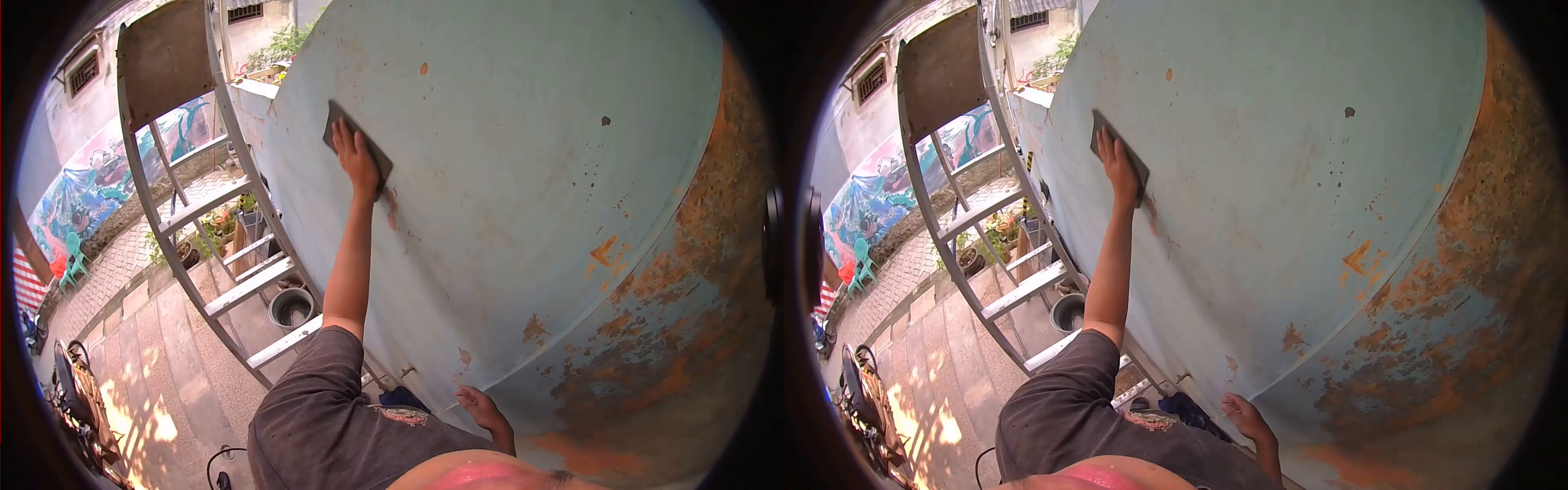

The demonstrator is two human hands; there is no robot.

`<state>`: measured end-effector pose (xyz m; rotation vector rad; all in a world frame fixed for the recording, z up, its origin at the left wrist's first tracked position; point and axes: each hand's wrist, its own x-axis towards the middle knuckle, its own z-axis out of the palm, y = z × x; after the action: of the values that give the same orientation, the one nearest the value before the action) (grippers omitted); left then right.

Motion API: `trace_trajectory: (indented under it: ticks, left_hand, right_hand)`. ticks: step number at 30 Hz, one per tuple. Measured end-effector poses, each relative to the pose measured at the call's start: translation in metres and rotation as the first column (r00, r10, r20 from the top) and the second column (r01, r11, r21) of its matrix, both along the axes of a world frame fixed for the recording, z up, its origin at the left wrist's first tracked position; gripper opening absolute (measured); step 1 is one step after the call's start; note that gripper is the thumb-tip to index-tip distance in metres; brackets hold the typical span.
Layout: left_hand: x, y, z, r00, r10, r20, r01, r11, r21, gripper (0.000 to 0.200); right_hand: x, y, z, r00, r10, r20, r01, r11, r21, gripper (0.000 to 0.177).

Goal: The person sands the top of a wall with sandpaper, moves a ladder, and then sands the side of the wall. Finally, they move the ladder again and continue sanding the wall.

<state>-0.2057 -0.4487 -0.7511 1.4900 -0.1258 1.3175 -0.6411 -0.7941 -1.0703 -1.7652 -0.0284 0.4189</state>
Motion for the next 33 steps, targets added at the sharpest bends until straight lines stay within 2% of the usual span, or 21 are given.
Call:
trace_trajectory:
  ticks: [2,4,6,8,10,11,12,13,14,17,18,20,23,26,29,31,33]
  left_hand:
    - [0.038,0.031,-0.065,0.979,0.014,-0.203,-0.044,0.989,-0.145,0.058]
    - [0.035,0.025,-0.092,0.974,0.030,-0.223,-0.061,0.989,-0.132,0.058]
    - [0.009,-0.005,-0.096,0.974,0.030,-0.223,-0.056,0.992,-0.112,0.058]
    - [-0.050,-0.057,-0.068,0.990,-0.023,-0.143,0.013,0.997,-0.074,0.059]
    - [-0.127,-0.113,-0.039,0.994,-0.066,-0.089,0.079,0.984,0.157,0.061]
    - [-0.160,-0.136,-0.034,0.985,-0.166,-0.046,0.173,0.944,0.282,0.069]
    - [-0.181,-0.160,-0.043,0.983,-0.181,-0.014,0.168,0.877,0.450,0.071]
    - [-0.197,-0.175,-0.049,0.975,-0.192,0.113,0.084,0.786,0.613,0.070]
    - [-0.203,-0.180,-0.049,0.949,-0.211,0.233,-0.003,0.733,0.680,0.067]
    - [-0.153,-0.130,-0.032,0.954,-0.223,0.201,0.052,0.781,0.623,0.068]
    - [-0.132,-0.101,-0.017,0.980,-0.160,0.122,0.088,0.886,0.455,0.068]
    - [-0.062,-0.039,-0.020,1.000,-0.023,0.000,0.022,0.988,0.151,0.058]
    - [0.035,0.039,-0.086,0.985,-0.002,-0.171,-0.023,0.989,-0.143,0.055]
    - [0.053,0.038,-0.133,0.989,0.051,-0.139,-0.066,0.993,-0.101,0.056]
    - [-0.037,-0.029,-0.117,0.993,-0.032,-0.116,0.029,0.999,-0.026,0.060]
    - [-0.091,-0.073,-0.112,0.994,-0.055,-0.091,0.070,0.982,0.177,0.065]
    - [-0.124,-0.088,-0.099,0.995,-0.102,0.020,0.084,0.896,0.435,0.067]
  right_hand:
    - [-0.006,-0.007,-0.005,0.999,-0.032,-0.017,0.032,0.999,0.008,0.051]
    - [-0.003,-0.007,-0.004,1.000,-0.012,-0.026,0.012,1.000,0.005,0.051]
    - [0.005,-0.009,0.001,0.999,0.011,-0.042,-0.012,1.000,-0.015,0.051]
    - [0.021,0.004,0.008,0.997,0.075,-0.019,-0.075,0.997,-0.011,0.052]
    - [0.040,0.019,0.014,0.989,0.144,-0.018,-0.144,0.989,-0.033,0.052]
    - [0.046,0.027,0.016,0.982,0.185,-0.023,-0.186,0.981,-0.047,0.052]
    - [0.052,0.035,0.020,0.979,0.200,-0.027,-0.201,0.978,-0.053,0.052]
    - [0.058,0.043,0.023,0.973,0.229,-0.022,-0.230,0.972,-0.048,0.053]
    - [0.062,0.049,0.026,0.967,0.254,-0.017,-0.254,0.966,-0.044,0.054]
    - [0.056,0.053,0.032,0.970,0.241,0.025,-0.241,0.970,-0.015,0.054]
    - [0.051,0.047,0.027,0.978,0.210,0.023,-0.209,0.978,-0.012,0.054]
    - [0.037,0.035,0.008,0.992,0.129,0.007,-0.129,0.991,0.030,0.054]
    - [0.017,0.019,-0.013,1.000,0.008,-0.021,-0.008,1.000,-0.014,0.052]
    - [0.015,0.011,-0.024,0.999,-0.025,-0.042,0.025,1.000,-0.011,0.051]
    - [0.039,0.023,-0.024,0.999,0.028,-0.033,-0.029,0.999,-0.043,0.051]
    - [0.066,0.044,-0.010,0.997,0.067,-0.033,-0.069,0.996,-0.054,0.051]
    - [0.092,0.071,0.011,0.994,0.098,-0.041,-0.100,0.993,-0.069,0.051]
